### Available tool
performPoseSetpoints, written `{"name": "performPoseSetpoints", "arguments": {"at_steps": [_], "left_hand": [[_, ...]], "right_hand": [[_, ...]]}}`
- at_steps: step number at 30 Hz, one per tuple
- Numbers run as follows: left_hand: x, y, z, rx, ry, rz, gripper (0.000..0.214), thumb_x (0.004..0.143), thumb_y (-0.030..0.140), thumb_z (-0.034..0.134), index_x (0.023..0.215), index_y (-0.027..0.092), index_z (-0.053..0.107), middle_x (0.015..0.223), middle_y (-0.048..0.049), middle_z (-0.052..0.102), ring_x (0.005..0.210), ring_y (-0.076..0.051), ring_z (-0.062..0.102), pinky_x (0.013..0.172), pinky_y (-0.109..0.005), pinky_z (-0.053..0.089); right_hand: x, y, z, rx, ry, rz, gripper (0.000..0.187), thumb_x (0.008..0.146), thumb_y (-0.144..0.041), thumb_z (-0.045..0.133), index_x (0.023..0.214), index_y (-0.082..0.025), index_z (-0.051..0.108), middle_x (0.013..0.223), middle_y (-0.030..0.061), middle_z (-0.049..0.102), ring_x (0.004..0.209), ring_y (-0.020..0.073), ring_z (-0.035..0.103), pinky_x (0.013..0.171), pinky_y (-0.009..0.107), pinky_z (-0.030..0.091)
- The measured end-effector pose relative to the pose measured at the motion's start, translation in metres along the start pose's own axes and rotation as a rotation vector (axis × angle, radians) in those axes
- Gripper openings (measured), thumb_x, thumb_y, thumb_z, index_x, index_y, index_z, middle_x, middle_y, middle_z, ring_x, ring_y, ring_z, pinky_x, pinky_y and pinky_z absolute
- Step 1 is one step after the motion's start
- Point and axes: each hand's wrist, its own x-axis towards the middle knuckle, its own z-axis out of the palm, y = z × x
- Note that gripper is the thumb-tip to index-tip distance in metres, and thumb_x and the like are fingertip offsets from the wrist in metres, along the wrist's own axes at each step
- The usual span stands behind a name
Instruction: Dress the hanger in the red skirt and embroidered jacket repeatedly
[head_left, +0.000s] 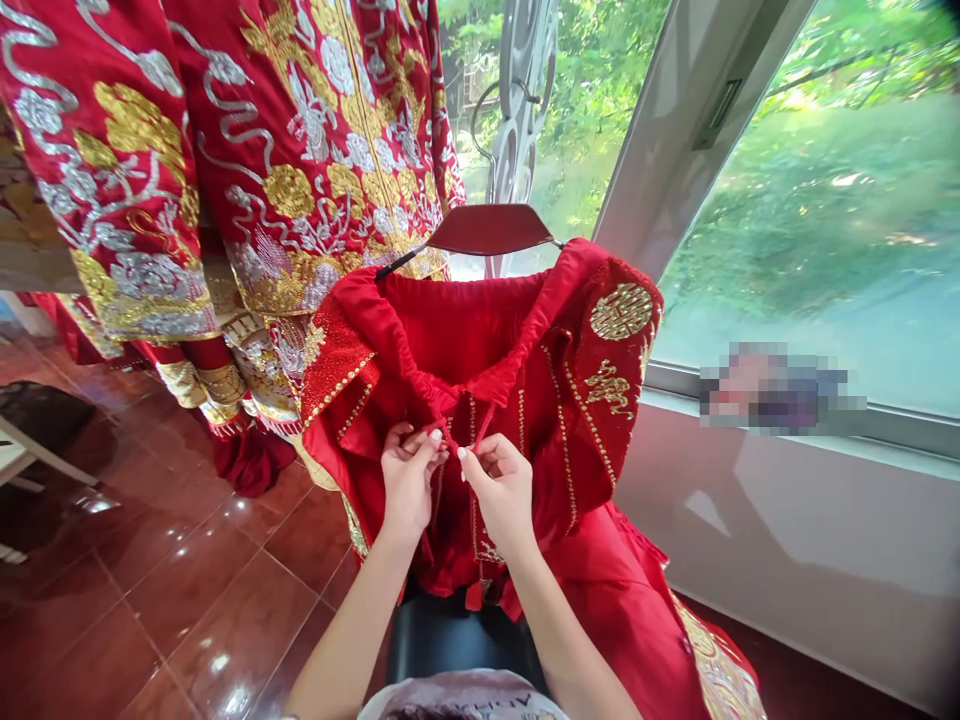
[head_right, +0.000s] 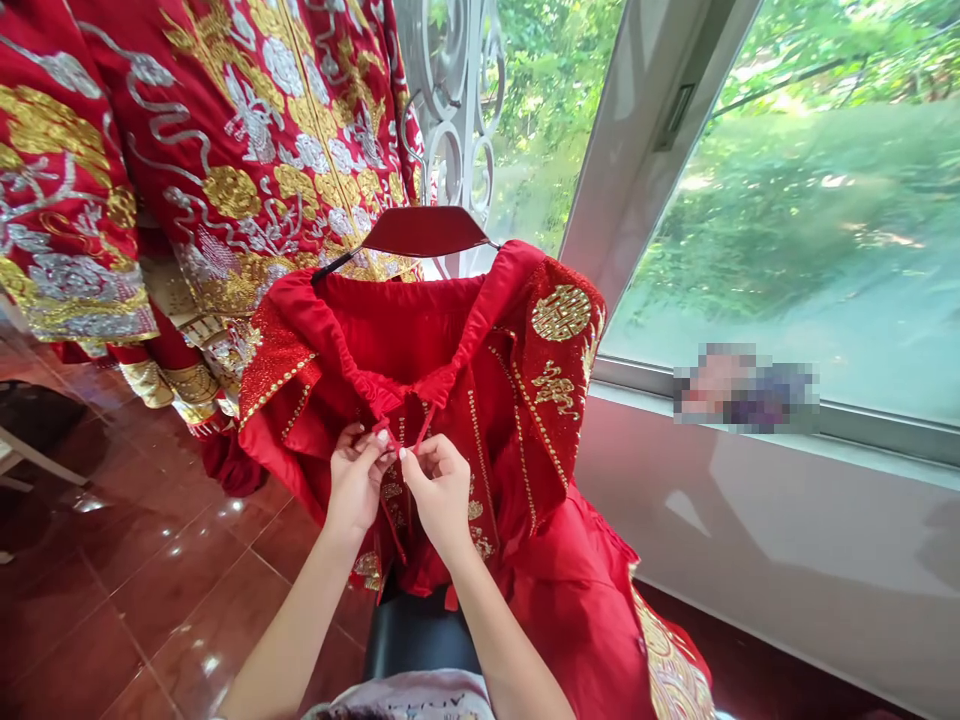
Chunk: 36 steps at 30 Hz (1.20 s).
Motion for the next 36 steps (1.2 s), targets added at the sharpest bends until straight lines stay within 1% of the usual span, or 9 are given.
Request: {"name": "performPoseSetpoints", "arguments": {"at_steps": [6,11,15,18,21,24,26,30,36], "left_hand": [[0.000,-0.038,-0.024,0.051,0.098,-0.080,0.038,0.061,0.019,0.066,0.091,0.022,0.042,0.072,0.0064,0.058,0.059,-0.008,0.058,0.056,-0.021,0.049],[-0.002,-0.079,-0.077,0.388,0.251,-0.302,0.023,0.073,0.019,0.050,0.095,0.022,0.044,0.083,0.0017,0.058,0.064,-0.008,0.059,0.068,-0.025,0.051],[-0.007,-0.080,-0.105,0.638,0.149,-0.417,0.013,0.069,0.014,0.057,0.080,0.019,0.055,0.084,-0.0022,0.065,0.074,-0.015,0.063,0.076,-0.030,0.049],[-0.012,-0.047,-0.089,0.844,-0.187,-0.288,0.008,0.076,0.026,0.063,0.070,0.020,0.062,0.076,-0.0025,0.067,0.083,-0.021,0.064,0.085,-0.034,0.048],[-0.014,-0.008,-0.047,0.907,-0.477,0.063,0.030,0.092,0.040,0.045,0.093,0.020,0.067,0.099,-0.0057,0.070,0.098,-0.021,0.063,0.095,-0.035,0.045],[-0.011,0.015,-0.008,0.800,-0.536,0.261,0.039,0.095,0.044,0.036,0.101,0.018,0.065,0.111,-0.0083,0.067,0.109,-0.020,0.059,0.102,-0.033,0.040],[-0.008,0.018,0.007,0.729,-0.545,0.267,0.041,0.094,0.047,0.038,0.086,0.016,0.064,0.091,-0.0072,0.068,0.091,-0.018,0.062,0.090,-0.030,0.047],[-0.005,0.016,0.014,0.736,-0.511,0.252,0.048,0.090,0.054,0.044,0.060,0.017,0.050,0.054,0.0030,0.046,0.050,-0.009,0.041,0.050,-0.022,0.037],[-0.002,0.061,0.015,0.959,-0.492,0.565,0.033,0.083,0.043,0.062,0.066,0.015,0.065,0.053,0.0039,0.051,0.048,-0.007,0.037,0.047,-0.022,0.029]], "right_hand": [[-0.004,-0.007,0.003,-0.011,0.000,-0.021,0.025,0.074,-0.034,0.066,0.064,-0.019,0.050,0.054,-0.0037,0.052,0.046,0.0074,0.042,0.044,0.020,0.035],[-0.005,-0.012,0.000,-0.041,0.002,-0.053,0.026,0.075,-0.033,0.065,0.063,-0.018,0.047,0.052,-0.0058,0.046,0.045,0.0059,0.039,0.043,0.019,0.032],[-0.004,-0.012,-0.004,-0.050,-0.019,-0.061,0.026,0.076,-0.033,0.065,0.063,-0.018,0.047,0.051,-0.0070,0.042,0.045,0.0054,0.035,0.043,0.019,0.029],[-0.002,-0.010,-0.003,-0.033,-0.031,-0.038,0.025,0.075,-0.035,0.064,0.064,-0.018,0.048,0.053,-0.0058,0.045,0.046,0.0061,0.038,0.044,0.019,0.031],[-0.002,-0.008,-0.001,-0.011,-0.047,-0.017,0.022,0.076,-0.035,0.064,0.069,-0.018,0.052,0.057,-0.0033,0.052,0.050,0.0080,0.045,0.047,0.020,0.036],[-0.002,-0.008,-0.001,-0.003,-0.103,-0.024,0.019,0.077,-0.035,0.062,0.074,-0.018,0.055,0.062,-0.0016,0.056,0.054,0.0095,0.049,0.051,0.021,0.040],[0.001,-0.010,-0.003,-0.006,-0.159,-0.030,0.019,0.077,-0.035,0.062,0.075,-0.018,0.055,0.064,-0.0012,0.056,0.056,0.0103,0.051,0.053,0.022,0.042],[0.009,-0.023,-0.015,-0.109,-0.287,-0.035,0.022,0.077,-0.037,0.061,0.078,-0.016,0.056,0.061,-0.0014,0.055,0.052,0.0097,0.048,0.049,0.022,0.040],[0.038,-0.062,-0.056,-0.471,-0.283,-0.285,0.034,0.076,-0.038,0.066,0.096,-0.010,0.068,0.051,-0.0029,0.054,0.047,0.0086,0.042,0.048,0.023,0.037]]}}
